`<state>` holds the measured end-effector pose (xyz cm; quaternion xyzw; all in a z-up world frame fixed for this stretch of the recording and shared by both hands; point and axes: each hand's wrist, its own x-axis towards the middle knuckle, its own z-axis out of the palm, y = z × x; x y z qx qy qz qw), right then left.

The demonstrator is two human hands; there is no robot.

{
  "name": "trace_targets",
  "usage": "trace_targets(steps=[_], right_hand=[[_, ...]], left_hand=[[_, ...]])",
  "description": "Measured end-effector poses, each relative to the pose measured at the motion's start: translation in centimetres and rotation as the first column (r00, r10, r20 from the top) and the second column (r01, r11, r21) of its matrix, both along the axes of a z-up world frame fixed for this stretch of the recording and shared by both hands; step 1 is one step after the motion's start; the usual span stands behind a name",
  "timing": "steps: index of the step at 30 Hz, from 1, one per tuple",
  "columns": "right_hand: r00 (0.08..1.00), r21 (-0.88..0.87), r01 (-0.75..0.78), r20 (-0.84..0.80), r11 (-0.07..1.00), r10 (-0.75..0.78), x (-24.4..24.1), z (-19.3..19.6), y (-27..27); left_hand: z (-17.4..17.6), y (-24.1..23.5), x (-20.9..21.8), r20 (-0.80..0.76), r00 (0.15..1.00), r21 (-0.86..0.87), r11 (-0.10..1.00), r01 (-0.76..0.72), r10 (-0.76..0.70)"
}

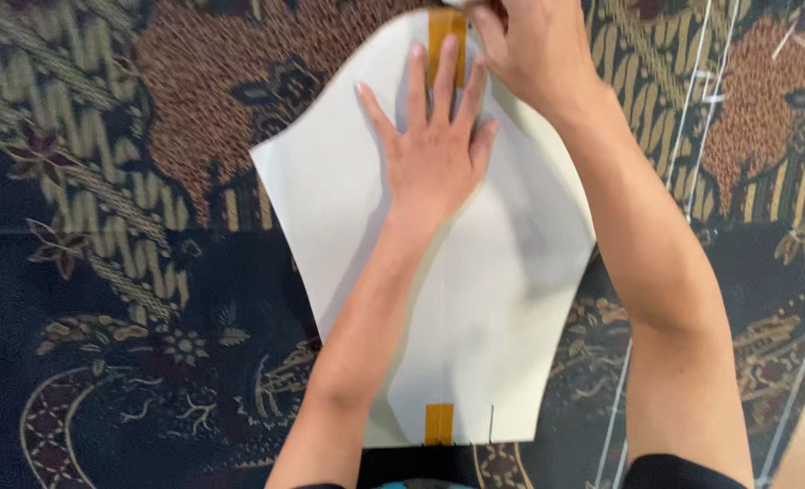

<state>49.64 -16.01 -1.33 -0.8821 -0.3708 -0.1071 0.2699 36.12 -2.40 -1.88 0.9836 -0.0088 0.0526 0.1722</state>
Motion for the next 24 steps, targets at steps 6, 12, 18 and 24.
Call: trace_targets(steps=[6,12,18,24], right_hand=[[0.997,0.113,-0.07,-0.037,0.991,0.075,-1.4,1.3,0.2],[1.0,0.085,-0.027,-0.002,0.996,0.028,-1.7,2.1,0.0],[0.998,0.039,-0.033,0.045,0.999,0.031,-1.6,1.4,-0.7],[0.993,-0.005,-0.034,0.113,0.999,0.034,-0.5,0.9,-1.2]], left_hand=[[-0.4,-0.2,-0.2,0.021,1.0,0.025,0.999,-0.02,0.019],[-0.3,-0.2,-0.1,0.023,1.0,0.024,1.0,-0.013,0.013],[-0.2,-0.2,-0.3,0.004,1.0,0.036,0.999,-0.013,0.013],[-0.6,-0.3,-0.3,0.026,1.0,0.031,0.999,-0.016,0.015]])
